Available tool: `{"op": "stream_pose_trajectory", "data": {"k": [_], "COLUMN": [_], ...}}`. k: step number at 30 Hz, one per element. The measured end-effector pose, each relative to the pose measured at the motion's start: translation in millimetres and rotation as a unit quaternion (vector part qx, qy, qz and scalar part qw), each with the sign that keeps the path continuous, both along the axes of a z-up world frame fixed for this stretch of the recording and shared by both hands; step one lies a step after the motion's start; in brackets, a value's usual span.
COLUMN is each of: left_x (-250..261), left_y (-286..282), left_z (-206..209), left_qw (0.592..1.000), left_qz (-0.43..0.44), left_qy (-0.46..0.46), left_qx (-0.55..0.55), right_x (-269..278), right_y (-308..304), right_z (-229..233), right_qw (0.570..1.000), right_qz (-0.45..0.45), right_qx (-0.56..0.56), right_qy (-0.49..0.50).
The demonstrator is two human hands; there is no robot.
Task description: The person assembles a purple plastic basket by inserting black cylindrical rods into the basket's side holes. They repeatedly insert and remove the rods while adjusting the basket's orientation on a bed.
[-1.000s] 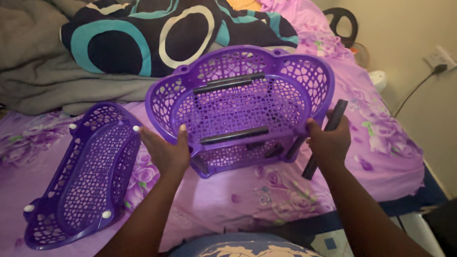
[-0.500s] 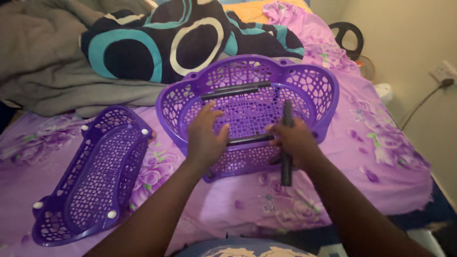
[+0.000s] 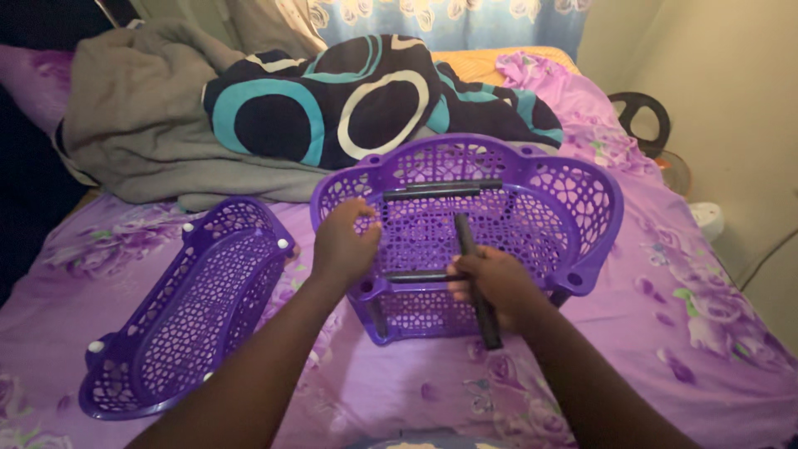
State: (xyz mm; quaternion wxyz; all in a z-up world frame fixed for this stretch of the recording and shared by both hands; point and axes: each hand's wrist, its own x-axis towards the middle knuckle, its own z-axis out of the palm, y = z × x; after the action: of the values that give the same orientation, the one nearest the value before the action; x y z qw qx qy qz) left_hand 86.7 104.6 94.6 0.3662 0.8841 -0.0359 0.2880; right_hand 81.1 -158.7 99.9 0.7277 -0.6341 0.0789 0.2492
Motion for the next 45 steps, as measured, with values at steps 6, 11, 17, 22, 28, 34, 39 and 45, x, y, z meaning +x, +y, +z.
{"op": "stream_pose_trajectory", "data": {"k": [6, 11, 17, 22, 28, 34, 39, 45], "left_x": [-6.7, -2.9, -1.6, -15.0, -43.4, -64.4, -87.0, -97.9], "left_y": [-9.6, -16.5, -21.0, -16.3, -9.0, -0.7, -0.2, 2.8], "left_z": [-9.9, -13.1, 5.5, 20.6, 19.0, 8.4, -2.9, 30.9], "left_qw": [0.998, 0.999, 0.999, 0.990, 0.987, 0.963, 0.958, 0.883], "left_qz": [-0.018, -0.029, 0.000, 0.084, 0.084, 0.139, 0.089, -0.035], "left_qy": [0.028, 0.010, 0.007, 0.032, 0.023, 0.126, 0.118, 0.169], "left_qx": [-0.046, -0.032, -0.053, -0.110, -0.135, -0.195, -0.246, -0.437], "right_x": [-6.3, -8.7, -10.7, -5.2, -0.3, 5.7, 5.9, 0.8], "right_y": [6.3, 3.5, -10.4, -10.7, 18.8, 41.9, 61.2, 83.6], "right_z": [13.7, 25.4, 48.7, 66.1, 77.0, 81.7, 82.0, 84.0], "right_qw": [1.000, 0.999, 0.994, 0.991, 0.985, 0.984, 0.979, 0.989], "right_qz": [0.001, -0.037, -0.104, -0.114, -0.085, -0.036, 0.026, -0.026], "right_qx": [-0.007, -0.012, -0.035, 0.048, 0.054, 0.088, 0.056, 0.109], "right_qy": [-0.010, -0.007, -0.023, -0.059, -0.138, -0.148, -0.195, -0.100]}}
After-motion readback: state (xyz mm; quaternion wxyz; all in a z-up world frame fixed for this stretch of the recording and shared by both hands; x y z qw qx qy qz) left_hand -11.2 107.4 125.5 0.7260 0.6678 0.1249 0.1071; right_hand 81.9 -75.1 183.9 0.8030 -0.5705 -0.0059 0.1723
